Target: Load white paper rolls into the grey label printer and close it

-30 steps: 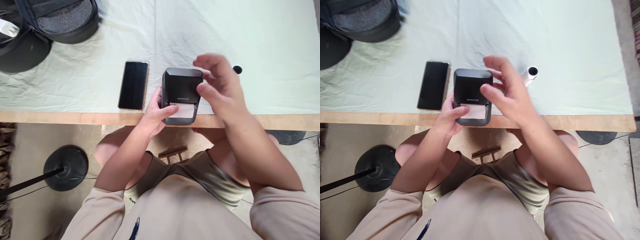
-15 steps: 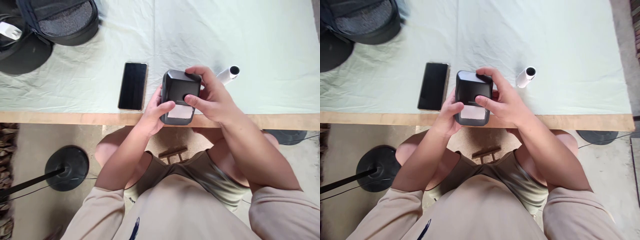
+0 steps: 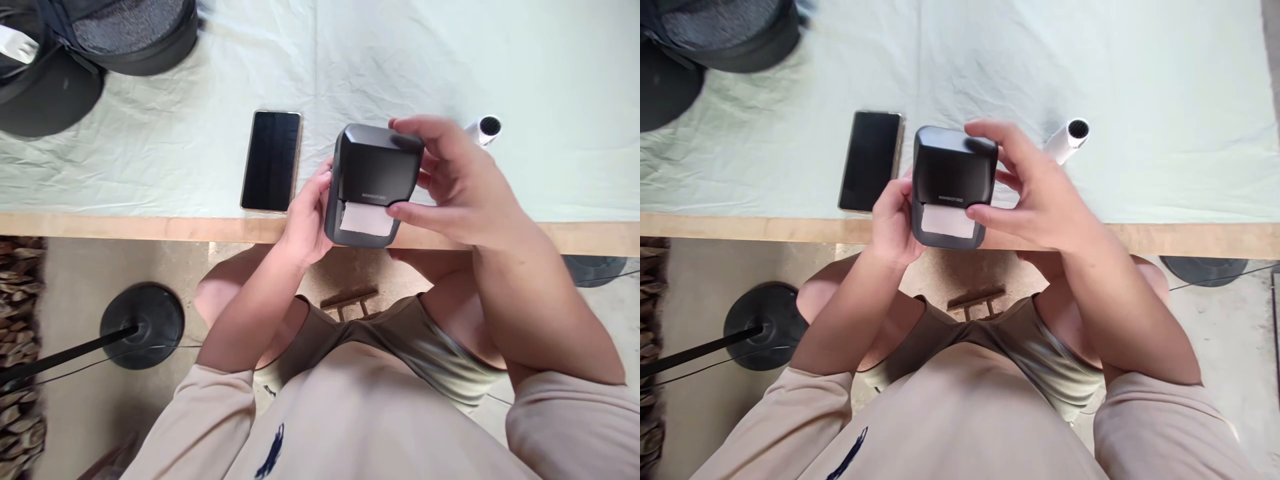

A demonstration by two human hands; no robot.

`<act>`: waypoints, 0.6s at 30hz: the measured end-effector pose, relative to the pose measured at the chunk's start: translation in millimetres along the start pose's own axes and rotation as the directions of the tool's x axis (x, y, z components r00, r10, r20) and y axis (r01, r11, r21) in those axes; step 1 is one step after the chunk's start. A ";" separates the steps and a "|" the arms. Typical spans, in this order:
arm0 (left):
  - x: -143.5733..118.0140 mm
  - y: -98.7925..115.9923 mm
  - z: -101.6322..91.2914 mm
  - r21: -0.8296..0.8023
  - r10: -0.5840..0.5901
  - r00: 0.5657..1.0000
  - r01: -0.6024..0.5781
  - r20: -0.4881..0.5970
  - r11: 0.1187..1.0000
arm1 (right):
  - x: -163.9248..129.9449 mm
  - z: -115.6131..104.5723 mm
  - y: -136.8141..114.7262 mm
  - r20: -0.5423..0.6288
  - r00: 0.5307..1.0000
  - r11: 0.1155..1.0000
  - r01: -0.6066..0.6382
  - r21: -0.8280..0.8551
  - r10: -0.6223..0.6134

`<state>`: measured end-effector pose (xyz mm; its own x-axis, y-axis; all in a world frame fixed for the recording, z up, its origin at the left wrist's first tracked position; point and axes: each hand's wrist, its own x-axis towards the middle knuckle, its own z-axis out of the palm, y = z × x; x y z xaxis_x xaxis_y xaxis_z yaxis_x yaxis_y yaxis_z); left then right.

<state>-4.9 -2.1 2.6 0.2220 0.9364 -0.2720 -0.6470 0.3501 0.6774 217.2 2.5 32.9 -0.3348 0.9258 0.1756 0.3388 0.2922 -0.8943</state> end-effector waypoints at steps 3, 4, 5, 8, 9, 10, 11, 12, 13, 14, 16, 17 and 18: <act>-0.7 1.3 3.4 -0.023 -0.007 1.000 0.007 -0.002 1.000 | 0.9 -1.9 -4.3 -0.045 0.990 0.990 0.129 -0.053 -0.131; -0.7 1.5 3.9 -0.033 -0.013 1.000 0.013 -0.006 0.999 | 2.2 -1.2 -6.4 -0.128 0.971 0.975 0.186 -0.119 -0.201; -0.9 1.8 4.1 -0.042 -0.022 1.000 0.021 -0.009 0.999 | 3.9 0.2 -9.0 -0.215 0.941 0.958 0.228 -0.173 -0.263; -2.4 2.3 3.2 -0.025 -0.025 0.999 0.026 0.023 0.999 | 10.8 7.0 -20.1 -0.427 0.859 0.958 0.232 -0.167 -0.283; -3.2 2.3 2.6 -0.002 -0.015 0.999 0.015 0.042 1.000 | 13.1 9.2 -24.0 -0.458 0.850 0.966 0.224 -0.133 -0.260; -3.8 2.3 2.0 0.028 -0.002 0.998 0.001 0.055 1.000 | 15.1 10.8 -27.4 -0.472 0.848 0.970 0.222 -0.099 -0.242; -4.2 2.2 1.3 0.057 0.008 0.998 -0.011 0.060 0.998 | 16.7 11.8 -30.0 -0.485 0.840 0.969 0.235 -0.080 -0.243; -4.4 2.1 0.7 0.076 0.009 0.998 -0.013 0.058 0.997 | 17.8 12.0 -31.8 -0.487 0.832 0.963 0.257 -0.086 -0.266; -4.3 1.9 0.1 0.086 0.005 0.999 -0.010 0.053 0.996 | 18.4 11.5 -32.8 -0.467 0.830 0.952 0.281 -0.120 -0.303; -4.1 1.6 -0.6 0.091 -0.002 0.999 -0.002 0.051 0.996 | 18.5 10.3 -33.2 -0.427 0.834 0.937 0.301 -0.177 -0.349; -3.3 1.0 -1.9 0.094 -0.018 0.998 0.012 0.067 0.995 | 17.9 6.7 -32.8 -0.267 0.891 0.900 0.269 -0.343 -0.368; -2.9 0.6 -2.5 0.095 -0.020 0.997 0.012 0.080 0.995 | 17.6 4.8 -32.4 -0.159 0.931 0.867 0.232 -0.440 -0.330; -2.7 0.1 -3.0 0.099 -0.019 0.996 0.010 0.090 0.995 | 17.5 2.9 -31.9 -0.062 0.962 0.823 0.195 -0.533 -0.267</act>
<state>-7.8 -4.6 1.4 0.2986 0.9281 -0.2224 -0.5692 0.3602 0.7391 198.0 8.7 63.3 -0.3580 0.8270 0.4335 0.6824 0.5486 -0.4830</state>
